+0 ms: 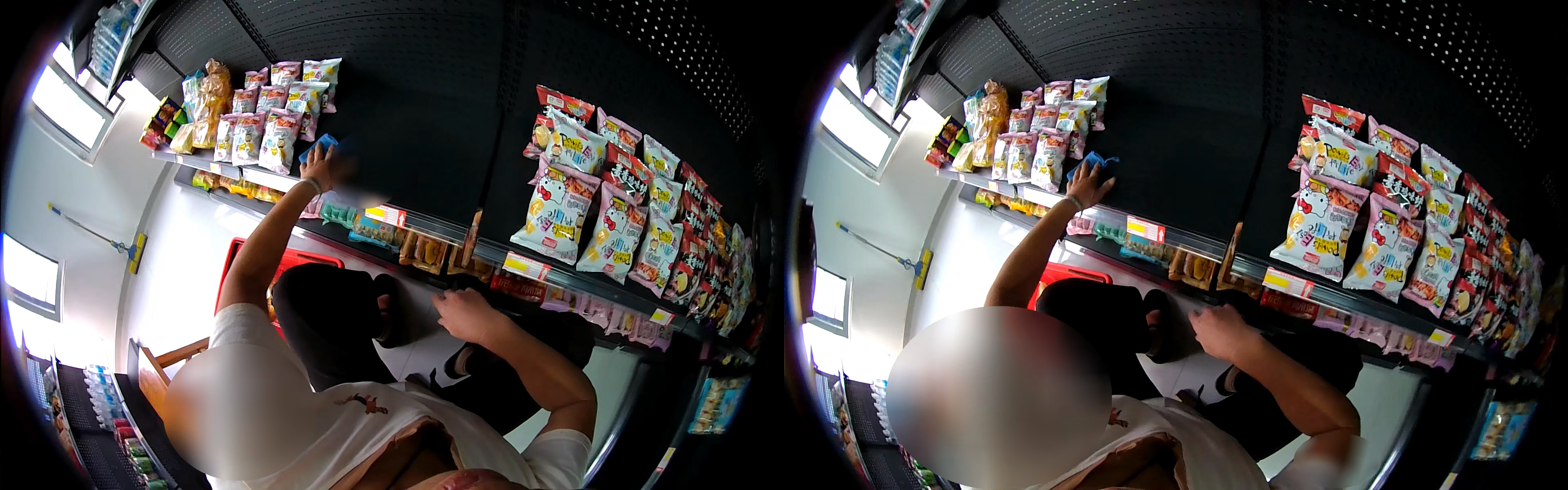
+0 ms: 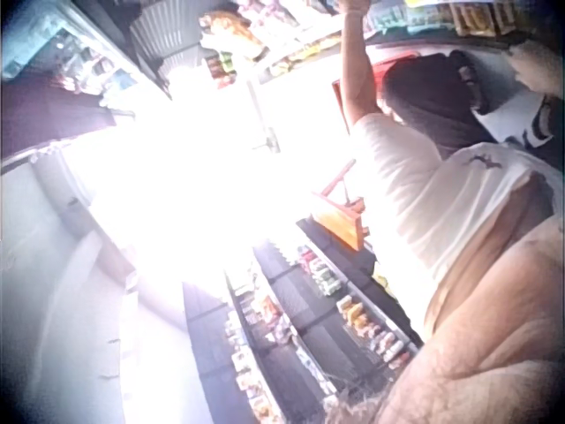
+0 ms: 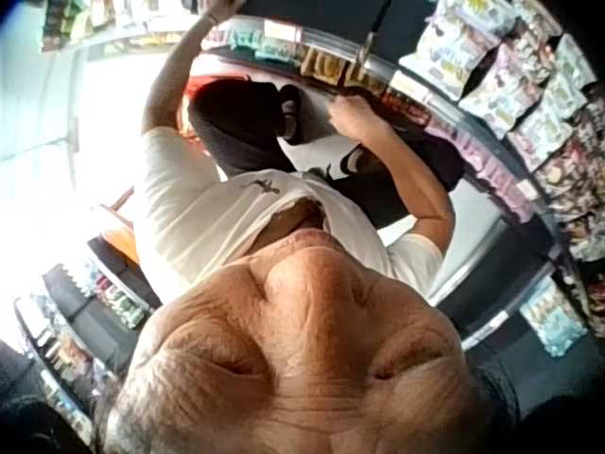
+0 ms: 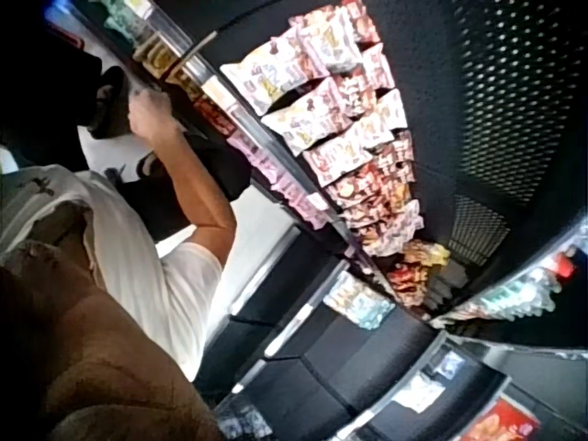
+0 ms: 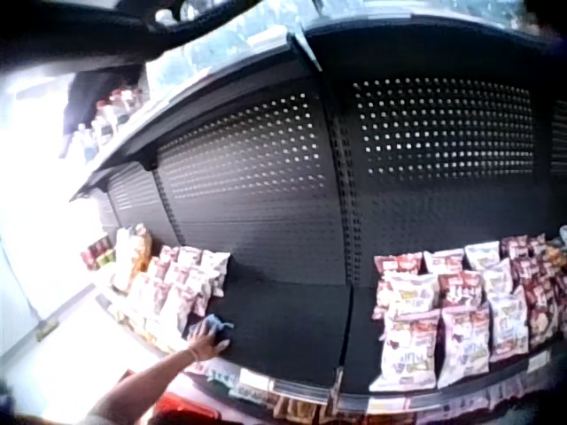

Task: The person sits on the floor and restocks snack packets on a shelf, taking items from a red basket and arranging them in rows. The person also wipes the shelf surface with a blue cloth between restocking actions.

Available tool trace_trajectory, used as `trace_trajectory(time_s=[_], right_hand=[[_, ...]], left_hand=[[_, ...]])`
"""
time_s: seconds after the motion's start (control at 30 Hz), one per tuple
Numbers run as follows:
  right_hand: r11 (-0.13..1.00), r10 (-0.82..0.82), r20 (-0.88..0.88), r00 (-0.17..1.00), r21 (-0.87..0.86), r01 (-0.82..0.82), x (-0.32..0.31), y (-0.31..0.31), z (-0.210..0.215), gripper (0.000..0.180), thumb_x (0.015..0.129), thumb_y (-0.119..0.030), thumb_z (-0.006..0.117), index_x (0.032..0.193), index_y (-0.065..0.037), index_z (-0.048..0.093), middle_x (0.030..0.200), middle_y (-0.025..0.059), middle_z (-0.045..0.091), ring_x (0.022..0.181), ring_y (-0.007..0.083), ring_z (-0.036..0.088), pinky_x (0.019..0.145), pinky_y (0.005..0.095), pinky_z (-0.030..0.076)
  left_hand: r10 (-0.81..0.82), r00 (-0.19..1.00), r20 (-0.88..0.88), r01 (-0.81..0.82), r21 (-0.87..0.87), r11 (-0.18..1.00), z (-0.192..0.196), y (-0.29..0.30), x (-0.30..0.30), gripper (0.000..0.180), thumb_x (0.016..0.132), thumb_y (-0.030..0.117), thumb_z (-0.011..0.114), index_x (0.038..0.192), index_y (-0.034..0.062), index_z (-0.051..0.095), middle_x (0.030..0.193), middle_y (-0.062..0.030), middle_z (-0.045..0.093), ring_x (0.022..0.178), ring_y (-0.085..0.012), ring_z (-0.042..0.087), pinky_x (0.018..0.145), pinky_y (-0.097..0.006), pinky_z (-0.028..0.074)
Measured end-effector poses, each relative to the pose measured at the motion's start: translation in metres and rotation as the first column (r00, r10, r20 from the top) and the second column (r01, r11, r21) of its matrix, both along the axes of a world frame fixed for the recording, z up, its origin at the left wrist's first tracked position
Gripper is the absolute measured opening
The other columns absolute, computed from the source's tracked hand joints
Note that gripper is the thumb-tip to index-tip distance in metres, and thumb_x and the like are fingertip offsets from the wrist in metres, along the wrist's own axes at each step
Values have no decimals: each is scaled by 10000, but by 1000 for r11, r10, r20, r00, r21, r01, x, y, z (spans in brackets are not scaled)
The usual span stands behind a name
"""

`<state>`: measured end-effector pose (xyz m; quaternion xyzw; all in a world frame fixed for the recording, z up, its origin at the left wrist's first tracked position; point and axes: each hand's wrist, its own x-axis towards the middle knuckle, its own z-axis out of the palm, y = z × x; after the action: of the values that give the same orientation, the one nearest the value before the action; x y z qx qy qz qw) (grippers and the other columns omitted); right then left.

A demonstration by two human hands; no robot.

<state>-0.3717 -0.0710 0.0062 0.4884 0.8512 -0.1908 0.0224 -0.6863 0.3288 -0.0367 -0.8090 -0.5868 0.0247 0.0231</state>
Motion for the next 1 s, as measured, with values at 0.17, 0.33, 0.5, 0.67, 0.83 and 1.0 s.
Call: trace_trajectory(time_s=[0.17,0.33,0.5,0.67,0.83,1.0], right_hand=[[999,36,-32,999,26,-36,-3,-8,-3,272,876,-212,628,1088,-46,590,905,126,674,840,286,689,750,419,518],[996,53,-35,998,71,-50,-8,-13,-5,277,868,-236,661,1064,-61,574,884,121,658,845,293,681,762,417,509],[996,67,-7,998,67,-66,-12,-12,-7,243,862,-199,640,1052,-65,573,850,111,639,824,284,675,746,418,504],[998,50,-29,998,47,-49,-2,-11,-5,234,842,-154,635,1040,-44,577,850,125,641,795,284,675,741,414,506],[1000,-17,-85,996,-6,17,5,-6,-4,287,810,-75,642,1080,6,590,891,168,664,808,306,688,760,415,513],[998,-35,-70,997,-62,30,-1,-2,-2,288,863,-86,626,1136,0,592,957,169,668,895,313,683,820,433,505]], left_hand=[[95,993,75,-98,36,995,-19,2,-28,811,902,610,497,1553,187,263,1611,-230,152,1464,-470,171,1128,-639,225],[-61,993,100,65,-35,997,-3,-39,66,795,913,634,460,1533,161,302,1603,-227,173,1460,-466,183,1131,-636,225],[-627,758,180,628,58,776,21,-127,203,795,936,664,390,1517,125,327,1590,-235,187,1469,-445,170,1149,-625,199],[-668,724,173,656,127,744,29,-97,301,813,942,696,348,1503,107,346,1568,-237,222,1475,-427,167,1163,-613,183],[-564,803,191,576,-9,817,43,-46,356,790,940,678,374,1525,150,336,1620,-205,151,1497,-407,129,1181,-589,140],[-513,830,218,523,14,852,42,-30,375,765,955,646,377,1539,156,317,1626,-179,156,1505,-385,119,1183,-590,141]])
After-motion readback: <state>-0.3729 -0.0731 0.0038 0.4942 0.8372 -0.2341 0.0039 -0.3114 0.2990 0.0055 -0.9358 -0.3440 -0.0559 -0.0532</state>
